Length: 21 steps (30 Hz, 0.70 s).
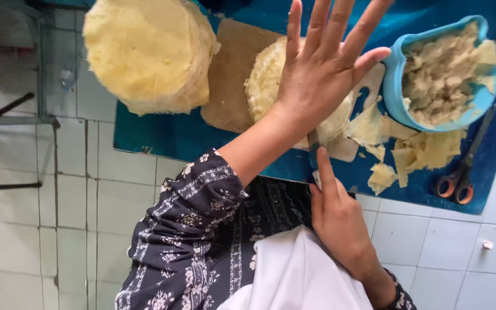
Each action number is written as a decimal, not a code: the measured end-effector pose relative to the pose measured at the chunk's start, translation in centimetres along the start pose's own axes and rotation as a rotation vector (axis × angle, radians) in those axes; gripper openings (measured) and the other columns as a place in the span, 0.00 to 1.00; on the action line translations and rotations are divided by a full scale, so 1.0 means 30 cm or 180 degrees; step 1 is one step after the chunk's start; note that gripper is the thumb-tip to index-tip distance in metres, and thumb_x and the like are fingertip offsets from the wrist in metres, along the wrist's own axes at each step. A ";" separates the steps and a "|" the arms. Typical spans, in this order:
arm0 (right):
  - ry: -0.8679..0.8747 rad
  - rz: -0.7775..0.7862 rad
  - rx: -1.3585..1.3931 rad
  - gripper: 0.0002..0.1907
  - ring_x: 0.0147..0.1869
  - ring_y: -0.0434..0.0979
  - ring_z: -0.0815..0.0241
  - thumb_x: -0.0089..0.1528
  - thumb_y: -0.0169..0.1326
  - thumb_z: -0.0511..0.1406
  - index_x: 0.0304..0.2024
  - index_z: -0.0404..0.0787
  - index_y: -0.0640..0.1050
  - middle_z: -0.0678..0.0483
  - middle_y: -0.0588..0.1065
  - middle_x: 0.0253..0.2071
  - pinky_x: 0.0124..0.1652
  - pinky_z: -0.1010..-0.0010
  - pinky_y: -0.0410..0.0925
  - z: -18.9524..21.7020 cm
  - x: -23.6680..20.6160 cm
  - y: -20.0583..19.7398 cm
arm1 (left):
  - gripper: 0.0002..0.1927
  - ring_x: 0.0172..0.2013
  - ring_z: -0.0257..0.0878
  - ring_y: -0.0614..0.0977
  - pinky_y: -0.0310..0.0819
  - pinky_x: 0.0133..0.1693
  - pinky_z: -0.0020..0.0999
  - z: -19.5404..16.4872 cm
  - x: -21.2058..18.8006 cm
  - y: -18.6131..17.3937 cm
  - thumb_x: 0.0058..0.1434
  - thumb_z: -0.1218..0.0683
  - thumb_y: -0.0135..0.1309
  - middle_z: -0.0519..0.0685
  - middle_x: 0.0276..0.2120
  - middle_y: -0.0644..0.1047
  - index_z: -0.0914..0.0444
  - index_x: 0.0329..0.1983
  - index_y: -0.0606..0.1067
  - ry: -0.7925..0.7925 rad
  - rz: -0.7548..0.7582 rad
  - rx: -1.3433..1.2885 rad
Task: The person peels thin round pastry sheets from a large stack and aligns them into a neat pile on a cutting board. They then cut the stacked sheets in half with scissors and trim the edges with a knife, placing trimmed scraps into a blue bowl.
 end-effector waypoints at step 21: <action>0.0397 -0.2024 -0.0805 0.30 0.46 0.80 0.37 0.70 0.49 0.35 0.75 0.39 0.64 0.35 0.76 0.54 0.38 0.55 0.73 -0.309 -0.110 -0.527 | 0.33 0.51 0.58 0.74 0.69 0.51 0.51 0.360 -0.237 0.008 0.54 0.38 0.63 0.59 0.48 0.73 0.64 0.52 0.72 -0.0994 -0.0938 -0.0702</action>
Point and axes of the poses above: each hand's wrist, its own x-axis towards the middle knuckle, its own y-axis out of the palm, z = x × y, the point moved 9 cm from there along x, towards the middle knuckle
